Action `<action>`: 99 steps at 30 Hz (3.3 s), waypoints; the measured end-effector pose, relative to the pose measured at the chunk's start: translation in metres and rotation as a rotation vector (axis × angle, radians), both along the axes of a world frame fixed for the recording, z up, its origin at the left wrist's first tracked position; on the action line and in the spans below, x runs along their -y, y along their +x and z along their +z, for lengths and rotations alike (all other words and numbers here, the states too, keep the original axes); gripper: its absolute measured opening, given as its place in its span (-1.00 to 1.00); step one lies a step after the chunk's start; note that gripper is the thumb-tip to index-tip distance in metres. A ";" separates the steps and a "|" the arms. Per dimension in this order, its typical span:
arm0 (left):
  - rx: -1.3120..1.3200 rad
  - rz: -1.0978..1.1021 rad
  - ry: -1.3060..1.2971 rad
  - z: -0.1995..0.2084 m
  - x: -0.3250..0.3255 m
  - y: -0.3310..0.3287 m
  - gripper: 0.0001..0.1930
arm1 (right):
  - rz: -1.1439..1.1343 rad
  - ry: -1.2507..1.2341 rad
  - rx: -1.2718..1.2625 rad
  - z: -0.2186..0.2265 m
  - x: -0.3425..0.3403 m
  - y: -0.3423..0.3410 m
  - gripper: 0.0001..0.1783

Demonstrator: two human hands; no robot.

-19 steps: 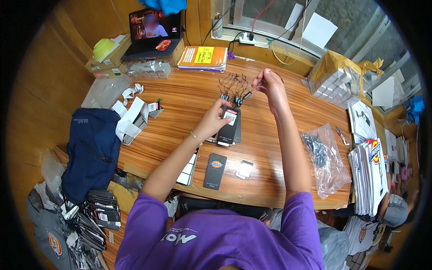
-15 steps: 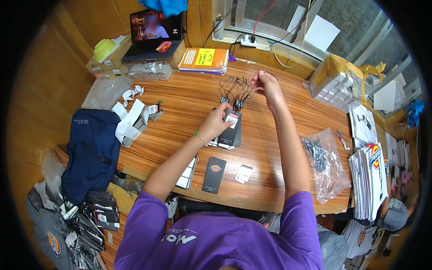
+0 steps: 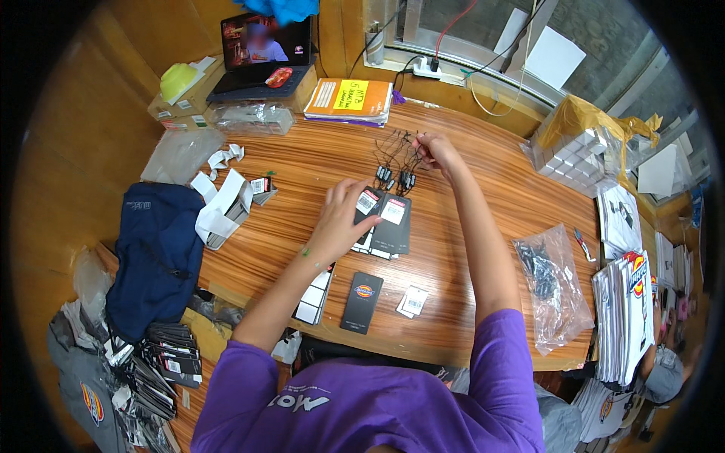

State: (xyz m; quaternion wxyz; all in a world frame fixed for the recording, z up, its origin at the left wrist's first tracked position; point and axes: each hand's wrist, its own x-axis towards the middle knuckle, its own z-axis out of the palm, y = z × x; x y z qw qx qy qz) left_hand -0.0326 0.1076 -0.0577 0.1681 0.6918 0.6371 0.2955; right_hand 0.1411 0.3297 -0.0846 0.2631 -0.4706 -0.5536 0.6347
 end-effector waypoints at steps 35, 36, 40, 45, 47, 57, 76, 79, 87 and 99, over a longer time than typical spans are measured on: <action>-0.313 -0.340 -0.013 0.001 0.102 0.003 -0.33 | -0.010 0.384 0.537 0.004 0.297 0.067 -0.63; -0.312 -0.330 -0.003 0.002 0.104 0.004 -0.33 | -0.023 0.404 0.507 0.000 0.296 0.068 -0.64; -0.288 -0.328 0.026 -0.005 0.106 0.004 -0.32 | -0.044 0.429 0.443 -0.007 0.296 0.069 -0.69; -0.251 -0.314 -0.040 -0.005 0.103 0.002 -0.35 | -0.053 0.417 0.419 -0.005 0.297 0.068 -0.73; -0.204 -0.303 -0.050 -0.006 0.101 0.001 -0.37 | -0.055 0.419 0.408 -0.009 0.296 0.068 -0.73; -0.201 -0.255 0.080 -0.008 0.104 0.005 -0.46 | -0.015 0.407 0.420 -0.006 0.296 0.068 -0.75; 0.942 -0.246 -0.373 0.013 0.127 0.032 -0.71 | -0.236 0.543 0.208 0.035 0.324 0.065 -0.65; 0.889 -0.096 -0.236 0.022 0.130 0.004 -0.73 | -0.787 0.663 0.207 0.050 0.302 0.141 -0.70; 1.035 0.236 0.063 0.002 0.117 -0.073 -0.71 | -1.160 1.012 0.720 0.041 0.293 0.335 -0.81; 1.137 0.339 0.111 -0.026 0.130 -0.107 -0.69 | -0.516 0.391 1.113 -0.021 0.084 0.340 -0.65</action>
